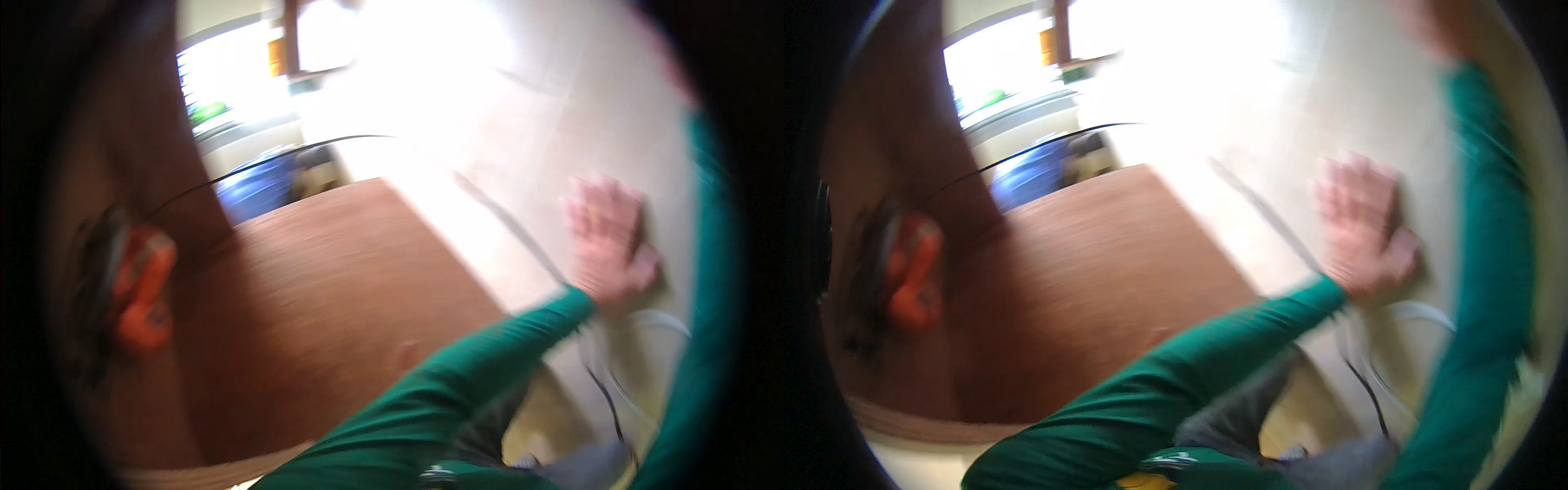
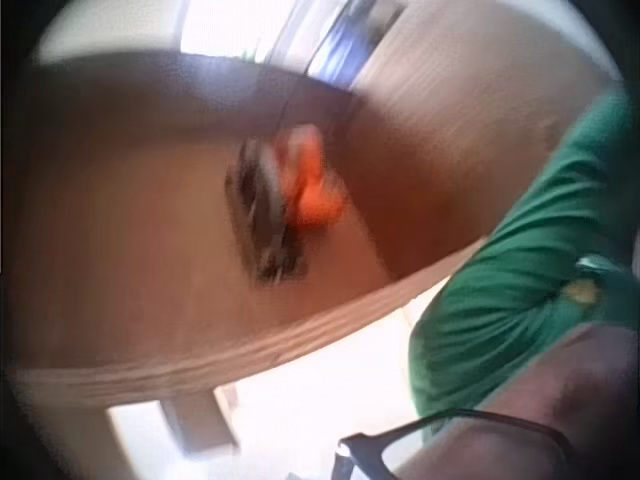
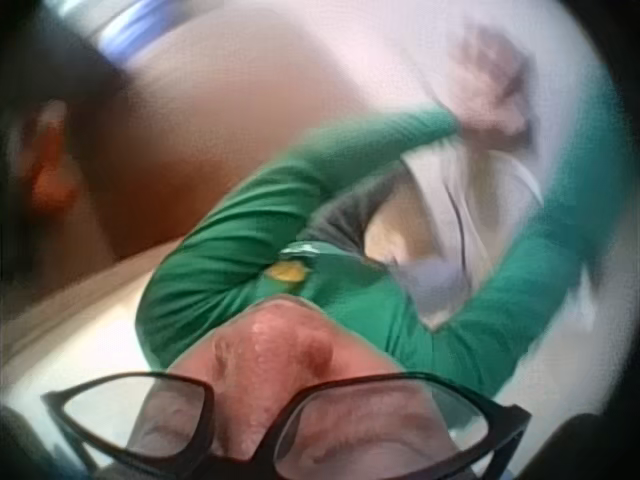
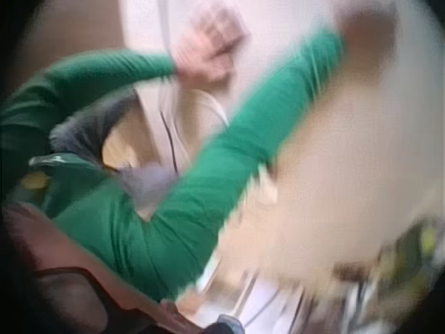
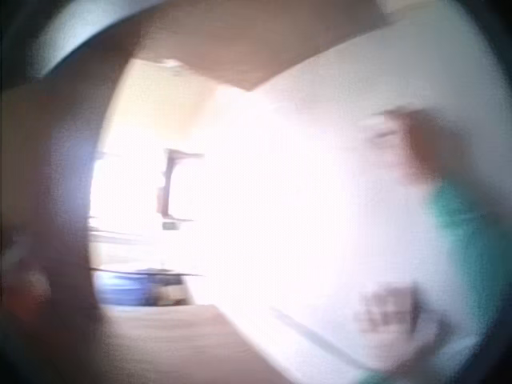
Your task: The person uses a corded drill to drive screws into a wooden frame, then removes a large plywood panel from the structure. The person also handles a power cord and plugs it into a wall outlet. Another person is visible in the background working on the same structure.
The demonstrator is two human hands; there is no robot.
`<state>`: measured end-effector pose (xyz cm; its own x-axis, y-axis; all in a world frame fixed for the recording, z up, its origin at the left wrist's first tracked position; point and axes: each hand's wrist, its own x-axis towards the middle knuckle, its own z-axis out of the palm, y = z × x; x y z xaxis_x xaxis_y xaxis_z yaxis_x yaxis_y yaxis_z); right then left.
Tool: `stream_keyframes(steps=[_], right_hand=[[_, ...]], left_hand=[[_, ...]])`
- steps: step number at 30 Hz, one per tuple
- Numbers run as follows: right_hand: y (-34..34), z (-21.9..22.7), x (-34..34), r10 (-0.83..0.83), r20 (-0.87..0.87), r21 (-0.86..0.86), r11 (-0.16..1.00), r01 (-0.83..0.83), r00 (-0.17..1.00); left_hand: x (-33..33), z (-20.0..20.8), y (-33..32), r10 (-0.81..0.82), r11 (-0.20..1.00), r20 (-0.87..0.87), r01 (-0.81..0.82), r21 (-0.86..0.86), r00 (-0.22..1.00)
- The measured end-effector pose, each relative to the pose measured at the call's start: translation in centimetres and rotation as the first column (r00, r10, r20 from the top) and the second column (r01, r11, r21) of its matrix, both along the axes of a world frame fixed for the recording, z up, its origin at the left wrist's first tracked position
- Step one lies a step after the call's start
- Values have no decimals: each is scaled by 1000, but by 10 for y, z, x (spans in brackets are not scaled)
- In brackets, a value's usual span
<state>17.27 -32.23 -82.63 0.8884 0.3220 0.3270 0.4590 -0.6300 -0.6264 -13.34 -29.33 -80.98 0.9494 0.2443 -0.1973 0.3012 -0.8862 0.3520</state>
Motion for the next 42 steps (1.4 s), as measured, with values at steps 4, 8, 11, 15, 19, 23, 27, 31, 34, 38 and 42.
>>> stream_keyframes(steps=[4,8,11,15,19,23,27,31,34,38,42], right_hand=[[20,20,-61,-163,-205,131,973,192,965],[-95,97,-198,-234,143,433,888,152,962],[-241,111,-302,-446,36,125,890,439,894],[-350,101,-388,-418,-126,-240,893,381,900],[-382,98,-412,-140,-292,-373,928,22,946],[-398,99,-415,-10,-300,-343,934,-98,954],[-394,117,-417,-108,-279,-311,950,17,954],[-374,152,-393,-317,-355,-317,926,206,879],[-365,149,-364,-288,-427,-429,899,89,857],[-345,135,-352,-247,-524,-492,869,-53,816],[-339,129,-345,-265,-508,-505,862,-34,819]], left_hand=[[-8,-9,23,-13,993,126,-2,120,992],[-8,8,39,23,963,165,-66,263,986],[-2,-7,26,32,971,219,-82,226,975],[9,0,-6,11,1000,273,-7,-16,962],[-4,70,-126,-428,854,383,505,-125,819],[-3,81,-168,-489,853,229,516,-79,842],[-6,71,-167,-489,858,94,498,-127,867],[-43,75,-160,-524,845,45,525,-96,851],[-58,82,-163,-539,843,-9,538,-18,843],[-67,77,-169,-517,856,-5,517,28,856],[-69,73,-172,-520,849,-8,517,107,854]])
